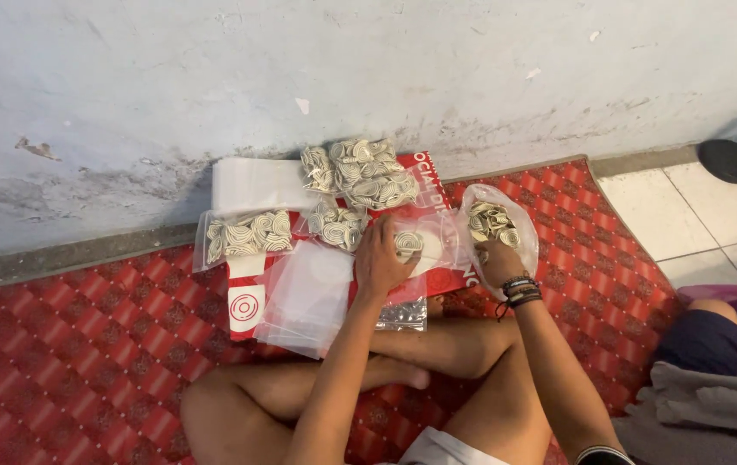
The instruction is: Packaging rubber bands into small plastic bags by hand.
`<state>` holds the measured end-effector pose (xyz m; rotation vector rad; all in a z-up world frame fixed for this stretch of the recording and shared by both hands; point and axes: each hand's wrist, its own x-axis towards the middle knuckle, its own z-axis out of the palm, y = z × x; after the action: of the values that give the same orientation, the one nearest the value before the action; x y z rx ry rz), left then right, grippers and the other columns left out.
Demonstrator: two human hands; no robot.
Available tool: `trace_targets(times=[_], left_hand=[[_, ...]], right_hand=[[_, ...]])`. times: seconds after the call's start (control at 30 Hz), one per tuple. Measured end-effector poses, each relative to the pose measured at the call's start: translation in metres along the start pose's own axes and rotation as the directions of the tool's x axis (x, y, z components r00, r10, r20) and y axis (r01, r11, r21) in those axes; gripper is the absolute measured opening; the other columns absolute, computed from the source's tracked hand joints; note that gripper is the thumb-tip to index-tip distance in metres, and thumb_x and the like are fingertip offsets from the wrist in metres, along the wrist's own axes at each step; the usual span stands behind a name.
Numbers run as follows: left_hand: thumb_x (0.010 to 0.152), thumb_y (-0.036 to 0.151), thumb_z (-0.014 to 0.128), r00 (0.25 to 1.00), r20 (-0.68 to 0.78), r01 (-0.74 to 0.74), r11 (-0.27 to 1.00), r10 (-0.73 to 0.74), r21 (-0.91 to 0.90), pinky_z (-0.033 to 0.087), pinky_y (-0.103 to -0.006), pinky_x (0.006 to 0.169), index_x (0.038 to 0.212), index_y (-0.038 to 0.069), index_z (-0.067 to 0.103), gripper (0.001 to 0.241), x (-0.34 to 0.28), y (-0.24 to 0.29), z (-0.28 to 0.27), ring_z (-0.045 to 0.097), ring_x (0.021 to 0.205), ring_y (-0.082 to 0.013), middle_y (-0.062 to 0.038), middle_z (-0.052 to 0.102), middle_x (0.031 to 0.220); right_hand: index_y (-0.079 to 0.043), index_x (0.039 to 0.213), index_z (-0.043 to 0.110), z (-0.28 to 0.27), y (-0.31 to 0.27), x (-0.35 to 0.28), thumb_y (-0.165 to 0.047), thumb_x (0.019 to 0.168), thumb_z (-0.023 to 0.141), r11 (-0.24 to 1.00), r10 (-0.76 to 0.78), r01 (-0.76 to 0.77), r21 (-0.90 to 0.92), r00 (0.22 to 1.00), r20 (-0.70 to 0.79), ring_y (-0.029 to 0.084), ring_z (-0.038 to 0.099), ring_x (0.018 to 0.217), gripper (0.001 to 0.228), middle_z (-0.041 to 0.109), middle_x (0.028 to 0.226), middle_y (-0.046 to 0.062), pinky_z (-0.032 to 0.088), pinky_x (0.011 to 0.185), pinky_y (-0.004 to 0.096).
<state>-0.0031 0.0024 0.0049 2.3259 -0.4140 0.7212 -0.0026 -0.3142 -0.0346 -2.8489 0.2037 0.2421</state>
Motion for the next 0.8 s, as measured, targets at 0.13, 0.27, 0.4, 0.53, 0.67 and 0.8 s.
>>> trace_targets(times=[0.13,0.27,0.4,0.53,0.67,0.8], left_hand=[[0.066,0.053,0.083,1.0,0.008,0.015,1.0,-0.015,0.015,0.054,-0.0486,0.099,0.138,0.004,0.056,0.091,0.003,0.008,-0.011,0.066,0.117,-0.0393,-0.021,0.063,0.133],[0.065,0.052,0.083,1.0,-0.02,-0.011,1.0,0.012,0.029,0.056,-0.0467,0.095,0.133,0.005,0.057,0.087,0.002,0.009,-0.011,0.068,0.111,-0.0369,-0.019,0.063,0.13],[0.066,0.056,0.081,1.0,-0.007,-0.014,0.999,0.014,0.037,0.057,-0.0459,0.094,0.128,0.006,0.057,0.083,0.002,0.003,-0.001,0.069,0.109,-0.0352,-0.016,0.064,0.128],[0.065,0.054,0.082,1.0,-0.001,-0.022,0.998,0.022,0.053,0.057,-0.047,0.094,0.131,0.005,0.056,0.086,0.001,0.001,0.001,0.068,0.111,-0.0363,-0.018,0.063,0.129],[0.067,0.055,0.08,1.0,0.008,-0.019,0.999,0.019,0.037,0.056,-0.0472,0.094,0.131,0.006,0.056,0.084,0.0,0.006,0.001,0.069,0.111,-0.0371,-0.019,0.064,0.127],[0.068,0.055,0.08,1.0,0.001,-0.02,0.998,0.02,0.054,0.057,-0.047,0.094,0.131,0.006,0.056,0.083,0.003,0.006,-0.001,0.069,0.111,-0.0367,-0.018,0.064,0.127]], right_hand=[[-0.018,0.134,0.071,0.007,-0.004,0.007,-0.013,0.091,0.059,0.983,-0.128,0.127,-0.134,0.992,-0.002,0.039,0.072,0.118,0.045,0.072,0.127,0.02,0.061,0.098,0.049],[-0.013,0.129,0.071,0.003,-0.01,-0.006,-0.011,0.094,0.06,0.994,-0.045,0.046,-0.102,0.999,0.01,0.044,0.072,0.115,0.036,0.067,0.124,0.023,0.062,0.097,0.052],[-0.013,0.12,0.078,0.014,-0.004,0.01,-0.009,0.093,0.063,0.982,-0.022,0.025,-0.189,1.0,0.017,0.043,0.074,0.11,0.031,0.067,0.122,0.021,0.064,0.093,0.052],[-0.013,0.119,0.079,-0.05,-0.066,-0.051,-0.012,0.095,0.062,0.989,0.002,0.01,-0.149,0.997,0.081,0.045,0.071,0.117,0.029,0.06,0.137,0.021,0.061,0.096,0.055],[-0.008,0.122,0.074,-0.067,-0.081,-0.067,-0.009,0.097,0.054,0.988,0.065,-0.049,-0.143,0.992,0.112,0.046,0.071,0.116,0.031,0.063,0.131,0.024,0.06,0.096,0.056],[-0.013,0.114,0.078,-0.036,-0.054,-0.038,-0.014,0.097,0.055,0.977,0.07,-0.048,-0.21,0.993,0.1,0.044,0.074,0.109,0.028,0.065,0.127,0.019,0.062,0.089,0.054]])
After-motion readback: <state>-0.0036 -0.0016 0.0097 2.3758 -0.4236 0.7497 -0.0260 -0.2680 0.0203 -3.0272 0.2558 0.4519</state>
